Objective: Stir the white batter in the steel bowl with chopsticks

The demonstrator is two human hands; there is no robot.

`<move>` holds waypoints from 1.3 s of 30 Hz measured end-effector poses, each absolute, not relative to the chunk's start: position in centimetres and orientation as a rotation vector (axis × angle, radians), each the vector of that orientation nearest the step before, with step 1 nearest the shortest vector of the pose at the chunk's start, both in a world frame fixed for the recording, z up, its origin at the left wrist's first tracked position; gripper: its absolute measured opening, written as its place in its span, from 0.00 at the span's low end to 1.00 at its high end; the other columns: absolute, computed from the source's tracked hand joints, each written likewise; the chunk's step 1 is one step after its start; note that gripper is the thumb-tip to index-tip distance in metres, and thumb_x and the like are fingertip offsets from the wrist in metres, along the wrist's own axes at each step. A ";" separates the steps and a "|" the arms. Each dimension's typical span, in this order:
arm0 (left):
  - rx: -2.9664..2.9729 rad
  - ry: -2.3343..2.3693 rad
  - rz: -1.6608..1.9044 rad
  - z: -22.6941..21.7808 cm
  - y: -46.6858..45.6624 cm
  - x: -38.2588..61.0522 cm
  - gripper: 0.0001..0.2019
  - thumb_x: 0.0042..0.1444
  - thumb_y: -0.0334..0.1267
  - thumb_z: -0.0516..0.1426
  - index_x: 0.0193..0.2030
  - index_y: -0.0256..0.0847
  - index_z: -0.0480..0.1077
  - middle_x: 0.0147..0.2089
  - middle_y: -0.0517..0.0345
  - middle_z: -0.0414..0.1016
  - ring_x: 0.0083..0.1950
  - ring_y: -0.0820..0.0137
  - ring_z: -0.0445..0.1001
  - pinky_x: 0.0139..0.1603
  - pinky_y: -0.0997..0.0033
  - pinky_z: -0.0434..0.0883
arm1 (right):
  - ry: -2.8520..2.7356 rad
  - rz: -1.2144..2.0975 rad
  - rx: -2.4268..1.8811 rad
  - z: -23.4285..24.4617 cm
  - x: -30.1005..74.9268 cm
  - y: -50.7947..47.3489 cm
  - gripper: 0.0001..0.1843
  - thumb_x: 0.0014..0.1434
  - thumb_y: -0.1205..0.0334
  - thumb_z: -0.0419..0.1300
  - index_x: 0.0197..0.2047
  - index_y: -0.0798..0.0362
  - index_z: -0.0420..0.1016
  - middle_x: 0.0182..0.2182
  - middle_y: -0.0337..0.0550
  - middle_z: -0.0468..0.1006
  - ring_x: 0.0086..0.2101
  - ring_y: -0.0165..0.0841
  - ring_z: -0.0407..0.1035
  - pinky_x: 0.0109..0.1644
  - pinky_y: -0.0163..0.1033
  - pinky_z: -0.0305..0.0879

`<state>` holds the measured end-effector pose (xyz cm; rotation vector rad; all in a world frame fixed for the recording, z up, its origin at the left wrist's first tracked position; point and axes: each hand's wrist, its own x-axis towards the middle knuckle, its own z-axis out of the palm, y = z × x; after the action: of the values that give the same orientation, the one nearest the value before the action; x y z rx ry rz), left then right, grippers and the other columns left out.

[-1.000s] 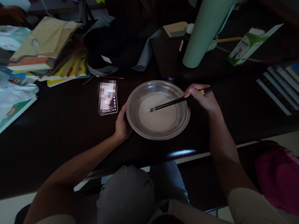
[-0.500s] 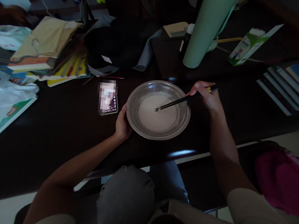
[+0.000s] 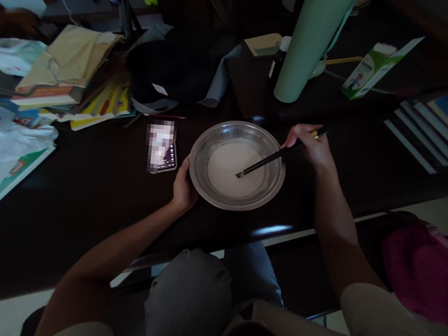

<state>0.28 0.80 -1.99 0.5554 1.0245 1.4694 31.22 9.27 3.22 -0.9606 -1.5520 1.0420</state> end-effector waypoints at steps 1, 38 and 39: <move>0.561 1.024 1.470 -2.0 0.8 0.3 0.13 0.62 0.48 0.58 0.46 0.46 0.78 0.49 0.58 0.83 0.60 0.59 0.77 0.62 0.59 0.72 | -1.600 1.074 -0.949 3.3 31.1 9.2 0.22 0.61 0.43 0.63 0.22 0.48 0.80 0.21 0.39 0.79 0.26 0.31 0.75 0.35 0.40 0.69; 0.588 1.052 1.453 -1.8 0.7 0.3 0.14 0.60 0.50 0.58 0.47 0.47 0.77 0.52 0.57 0.82 0.62 0.57 0.75 0.65 0.56 0.71 | -1.690 1.084 -0.995 3.6 30.9 9.1 0.23 0.57 0.38 0.64 0.24 0.48 0.81 0.23 0.40 0.81 0.29 0.33 0.76 0.37 0.41 0.71; 0.584 1.053 1.449 -1.9 0.7 0.3 0.15 0.60 0.50 0.58 0.47 0.46 0.77 0.52 0.57 0.82 0.62 0.58 0.75 0.65 0.56 0.71 | -1.715 1.094 -0.988 3.6 30.8 9.1 0.22 0.57 0.39 0.64 0.25 0.48 0.82 0.25 0.40 0.82 0.30 0.33 0.77 0.38 0.40 0.71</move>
<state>0.30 0.72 -1.86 0.5836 1.0533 1.4490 30.82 9.08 3.63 -0.9879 -1.7148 1.0940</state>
